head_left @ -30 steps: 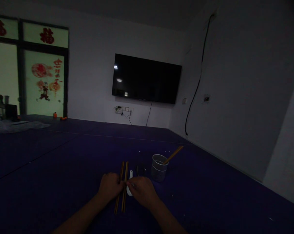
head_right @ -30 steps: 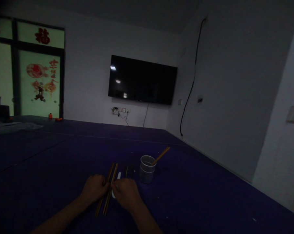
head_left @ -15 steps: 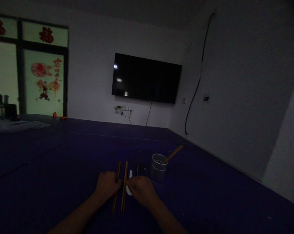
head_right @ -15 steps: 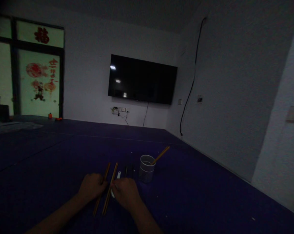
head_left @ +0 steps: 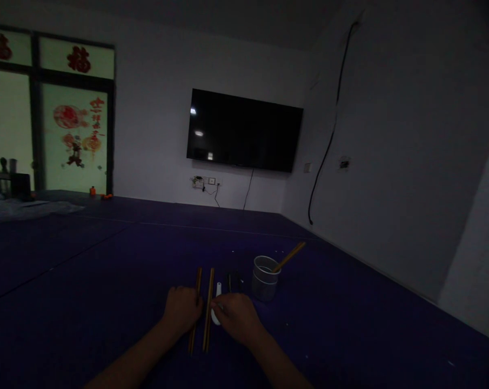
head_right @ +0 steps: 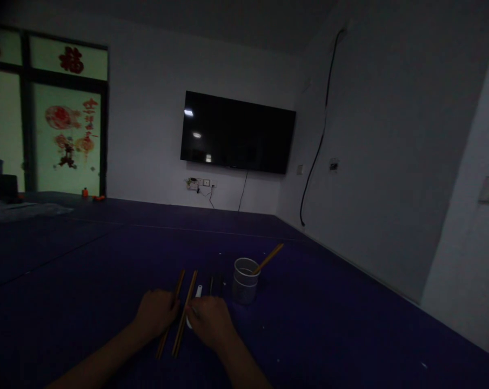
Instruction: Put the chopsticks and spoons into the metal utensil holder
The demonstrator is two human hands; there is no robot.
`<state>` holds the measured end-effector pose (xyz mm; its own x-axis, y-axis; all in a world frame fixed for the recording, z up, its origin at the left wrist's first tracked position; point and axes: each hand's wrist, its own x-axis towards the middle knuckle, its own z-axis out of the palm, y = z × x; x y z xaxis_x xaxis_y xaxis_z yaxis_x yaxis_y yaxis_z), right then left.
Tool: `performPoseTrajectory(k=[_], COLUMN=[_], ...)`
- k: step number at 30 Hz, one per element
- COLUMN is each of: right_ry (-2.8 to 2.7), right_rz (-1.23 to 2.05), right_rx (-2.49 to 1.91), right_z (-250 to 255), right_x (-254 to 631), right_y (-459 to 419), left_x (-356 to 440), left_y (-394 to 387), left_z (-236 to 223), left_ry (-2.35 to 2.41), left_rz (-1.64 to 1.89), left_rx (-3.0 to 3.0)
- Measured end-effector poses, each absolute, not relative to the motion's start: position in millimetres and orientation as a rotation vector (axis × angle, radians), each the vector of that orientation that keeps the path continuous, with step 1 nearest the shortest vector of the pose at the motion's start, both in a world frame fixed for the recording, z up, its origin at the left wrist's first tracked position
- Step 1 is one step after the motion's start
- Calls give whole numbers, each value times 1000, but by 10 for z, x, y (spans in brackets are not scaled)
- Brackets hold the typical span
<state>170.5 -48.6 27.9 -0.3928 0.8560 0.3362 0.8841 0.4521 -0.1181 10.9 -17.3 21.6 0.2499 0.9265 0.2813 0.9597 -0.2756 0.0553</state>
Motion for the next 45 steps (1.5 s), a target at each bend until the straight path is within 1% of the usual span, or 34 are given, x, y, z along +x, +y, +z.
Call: performPoseTrajectory(k=[5, 10, 15, 45], right_ry=[-2353, -2367, -2366, -2366], right_rz=[-125, -127, -88, -132], right_rx=[-1468, -1474, -1471, -1464], right_z=[281, 277, 250, 250], right_x=[1694, 1692, 1702, 1703], right_y=[-491, -489, -458, -465], left_x=[132, 135, 121, 52], left_y=[-169, -167, -149, -55], left_z=[227, 276, 327, 284], left_ry=[-1828, -1760, -1798, -1923], left_rz=[-389, -222, -168, -198], left_rx=[-2392, -2421, -2442, -2489])
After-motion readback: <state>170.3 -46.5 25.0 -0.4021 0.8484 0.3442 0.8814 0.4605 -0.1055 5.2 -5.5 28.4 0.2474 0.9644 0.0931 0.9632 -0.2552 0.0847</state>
